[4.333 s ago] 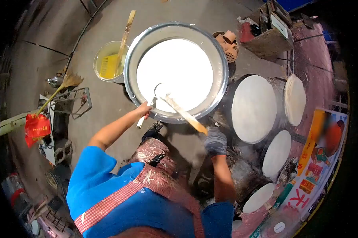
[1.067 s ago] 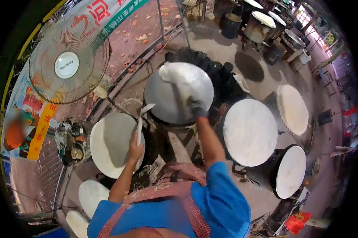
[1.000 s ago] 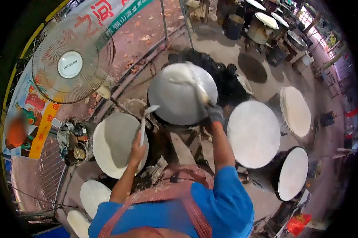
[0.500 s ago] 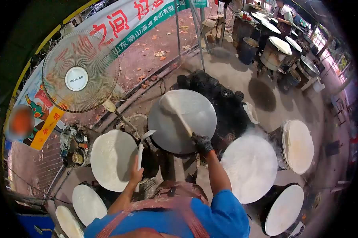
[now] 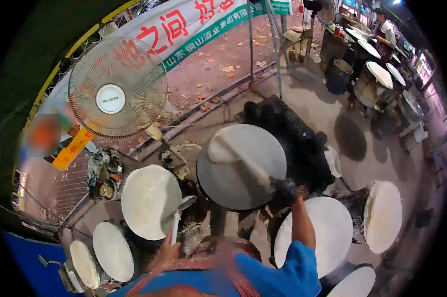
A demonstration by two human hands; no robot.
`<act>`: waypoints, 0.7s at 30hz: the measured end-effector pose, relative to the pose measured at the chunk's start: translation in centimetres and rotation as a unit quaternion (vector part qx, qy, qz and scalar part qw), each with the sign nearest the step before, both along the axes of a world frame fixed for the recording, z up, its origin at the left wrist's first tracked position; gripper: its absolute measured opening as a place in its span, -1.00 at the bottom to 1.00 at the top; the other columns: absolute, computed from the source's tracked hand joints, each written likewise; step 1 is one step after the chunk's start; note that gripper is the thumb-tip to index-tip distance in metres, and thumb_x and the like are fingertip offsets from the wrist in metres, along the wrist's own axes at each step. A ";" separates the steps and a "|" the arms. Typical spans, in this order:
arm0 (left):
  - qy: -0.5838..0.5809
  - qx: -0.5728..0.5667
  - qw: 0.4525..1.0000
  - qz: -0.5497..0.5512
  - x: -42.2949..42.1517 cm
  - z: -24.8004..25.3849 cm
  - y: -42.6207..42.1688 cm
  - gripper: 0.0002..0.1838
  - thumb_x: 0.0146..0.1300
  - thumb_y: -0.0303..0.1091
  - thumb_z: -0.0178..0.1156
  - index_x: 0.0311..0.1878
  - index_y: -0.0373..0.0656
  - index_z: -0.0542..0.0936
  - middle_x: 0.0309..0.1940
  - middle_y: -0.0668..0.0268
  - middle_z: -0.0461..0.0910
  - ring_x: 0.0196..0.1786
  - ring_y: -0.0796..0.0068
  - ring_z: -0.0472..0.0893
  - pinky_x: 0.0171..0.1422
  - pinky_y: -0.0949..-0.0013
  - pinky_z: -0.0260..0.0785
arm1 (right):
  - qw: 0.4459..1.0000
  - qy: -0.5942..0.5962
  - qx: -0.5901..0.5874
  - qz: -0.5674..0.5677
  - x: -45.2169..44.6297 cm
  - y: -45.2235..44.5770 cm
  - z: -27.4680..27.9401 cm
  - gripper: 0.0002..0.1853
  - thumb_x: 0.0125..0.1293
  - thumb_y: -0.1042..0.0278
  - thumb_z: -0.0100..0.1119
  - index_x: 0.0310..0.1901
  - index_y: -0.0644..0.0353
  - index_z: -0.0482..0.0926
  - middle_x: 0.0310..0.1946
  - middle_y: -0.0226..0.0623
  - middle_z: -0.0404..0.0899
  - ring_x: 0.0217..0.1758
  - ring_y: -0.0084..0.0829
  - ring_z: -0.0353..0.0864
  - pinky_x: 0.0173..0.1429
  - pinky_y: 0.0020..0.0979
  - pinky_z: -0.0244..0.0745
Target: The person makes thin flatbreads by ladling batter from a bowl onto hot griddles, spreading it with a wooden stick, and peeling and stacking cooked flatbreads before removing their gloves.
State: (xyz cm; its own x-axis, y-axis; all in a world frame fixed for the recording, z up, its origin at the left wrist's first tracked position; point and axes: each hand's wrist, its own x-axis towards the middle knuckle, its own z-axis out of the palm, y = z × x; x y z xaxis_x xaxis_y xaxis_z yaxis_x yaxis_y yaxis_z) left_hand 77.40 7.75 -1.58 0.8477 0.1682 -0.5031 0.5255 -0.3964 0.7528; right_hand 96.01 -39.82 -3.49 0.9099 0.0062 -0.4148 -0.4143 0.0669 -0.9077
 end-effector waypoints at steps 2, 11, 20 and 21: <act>0.010 -0.008 1.000 0.007 0.2 3.1 -1.0 -0.37 0.02 -0.42 0.07 0.22 -0.09 0.16 -0.32 0.23 0.47 -0.43 0.51 0.44 -0.35 0.46 0.31 | 0.979 0.124 0.046 -0.154 3.0 0.4 3.4 -0.78 0.06 0.21 0.15 -0.29 0.12 0.58 -0.66 -0.49 0.37 -0.61 -0.60 0.30 -0.55 -0.53 0.23; 0.025 -0.049 0.998 -0.012 -0.1 4.3 -1.3 -0.39 0.01 -0.41 0.10 0.20 -0.14 0.19 -0.35 0.30 0.45 -0.48 0.55 0.40 -0.41 0.46 0.28 | 0.996 0.041 -0.011 0.076 2.6 -1.3 0.4 -0.73 0.05 0.16 0.11 -0.26 0.11 0.53 -0.54 -0.42 0.42 -0.54 -0.46 0.37 -0.41 -0.49 0.33; 0.117 -0.026 0.992 0.029 -1.9 4.6 -0.7 -0.34 0.00 -0.43 0.06 0.24 -0.06 0.13 -0.22 0.19 0.46 -0.32 0.47 0.45 -0.25 0.41 0.32 | 0.972 0.038 -0.101 0.211 1.8 -1.3 -0.1 -0.72 0.06 0.15 0.08 -0.23 0.11 0.51 -0.49 -0.39 0.45 -0.50 -0.41 0.41 -0.35 -0.47 0.37; 0.091 -0.022 0.995 0.027 -2.2 4.2 -0.6 -0.34 0.00 -0.44 0.06 0.24 -0.09 0.12 -0.18 0.19 0.45 -0.27 0.47 0.44 -0.19 0.42 0.31 | 0.978 0.039 -0.074 0.191 1.4 -1.7 0.2 -0.72 0.06 0.15 0.08 -0.23 0.12 0.51 -0.49 -0.40 0.45 -0.51 -0.41 0.41 -0.35 -0.47 0.37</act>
State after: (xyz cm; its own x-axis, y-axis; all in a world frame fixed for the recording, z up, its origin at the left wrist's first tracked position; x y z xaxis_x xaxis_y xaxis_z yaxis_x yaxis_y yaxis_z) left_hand 75.18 7.11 2.59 0.7326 0.1858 -0.6549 0.6740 -0.3329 0.6595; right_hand 97.45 -41.50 -3.25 0.8182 0.2740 -0.5055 -0.4524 -0.2359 -0.8601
